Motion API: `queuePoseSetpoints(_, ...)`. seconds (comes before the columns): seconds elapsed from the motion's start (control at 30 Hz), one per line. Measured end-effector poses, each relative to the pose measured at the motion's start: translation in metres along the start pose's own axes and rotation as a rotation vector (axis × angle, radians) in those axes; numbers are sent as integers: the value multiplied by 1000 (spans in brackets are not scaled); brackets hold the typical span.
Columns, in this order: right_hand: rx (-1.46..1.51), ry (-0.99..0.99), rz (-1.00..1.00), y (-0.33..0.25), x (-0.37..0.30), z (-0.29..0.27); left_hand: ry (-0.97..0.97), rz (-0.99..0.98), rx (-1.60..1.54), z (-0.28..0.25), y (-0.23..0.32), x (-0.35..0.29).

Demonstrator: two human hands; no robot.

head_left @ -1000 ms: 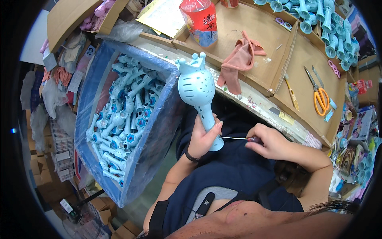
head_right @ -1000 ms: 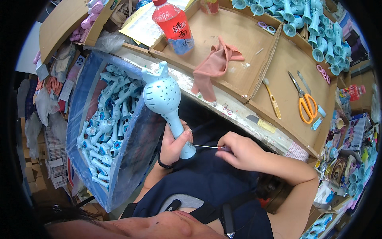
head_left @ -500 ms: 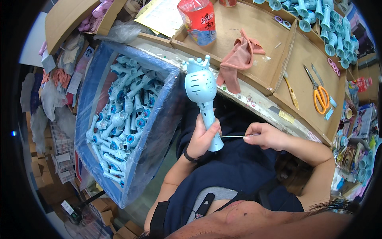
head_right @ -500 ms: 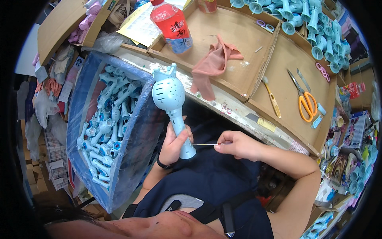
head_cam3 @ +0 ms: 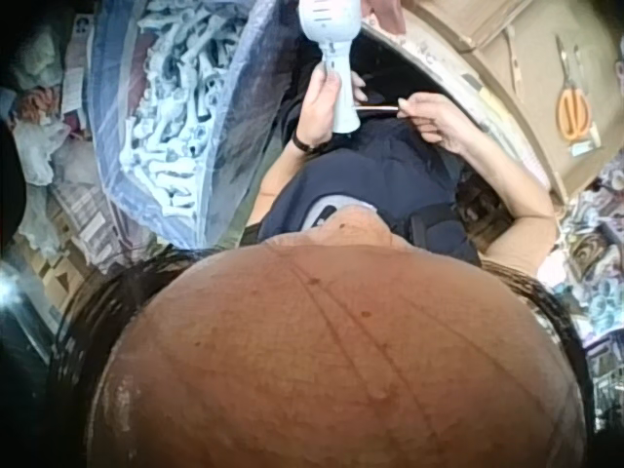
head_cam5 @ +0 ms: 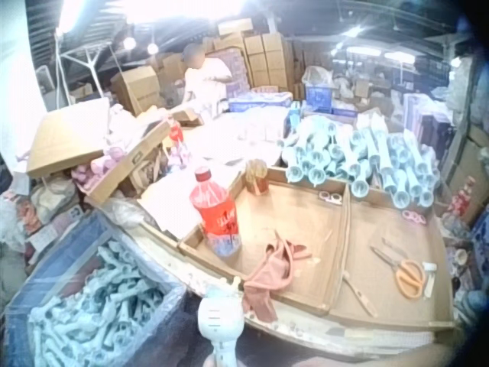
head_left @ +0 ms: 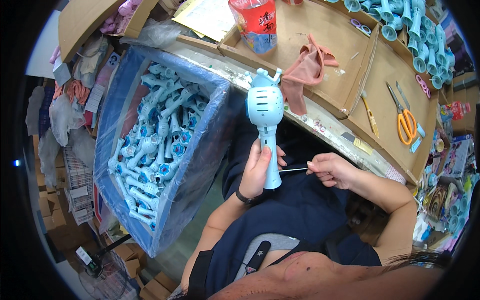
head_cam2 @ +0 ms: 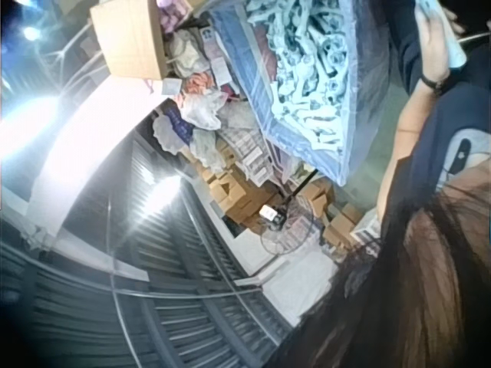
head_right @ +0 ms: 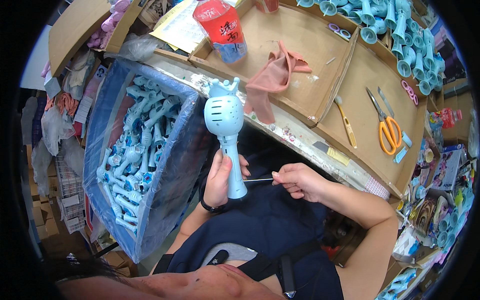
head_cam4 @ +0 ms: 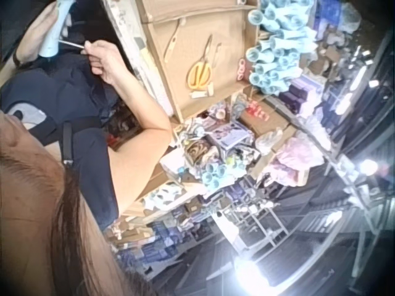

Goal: The person assembles a light-blue plastic toy by inserting a purple cylindrical component into the handle, then uses a thin metal tool to press internal parts. They repeatedly open and close the handle, insert the component, and test the toy's light function.

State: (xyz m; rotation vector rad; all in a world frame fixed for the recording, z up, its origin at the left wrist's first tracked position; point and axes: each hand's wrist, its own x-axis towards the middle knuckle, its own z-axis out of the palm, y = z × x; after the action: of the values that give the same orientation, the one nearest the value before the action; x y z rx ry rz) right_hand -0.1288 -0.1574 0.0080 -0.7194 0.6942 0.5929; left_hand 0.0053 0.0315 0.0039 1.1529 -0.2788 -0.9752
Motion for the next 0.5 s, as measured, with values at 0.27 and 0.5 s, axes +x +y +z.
queuePoseSetpoints(0.27,-1130,247,-1001,-3,-12,11,25,-20,-157,-4,10,2)
queuePoseSetpoints(0.5,-1282,225,-1266,-4,-7,10,17,4,-161,-1,5,0)
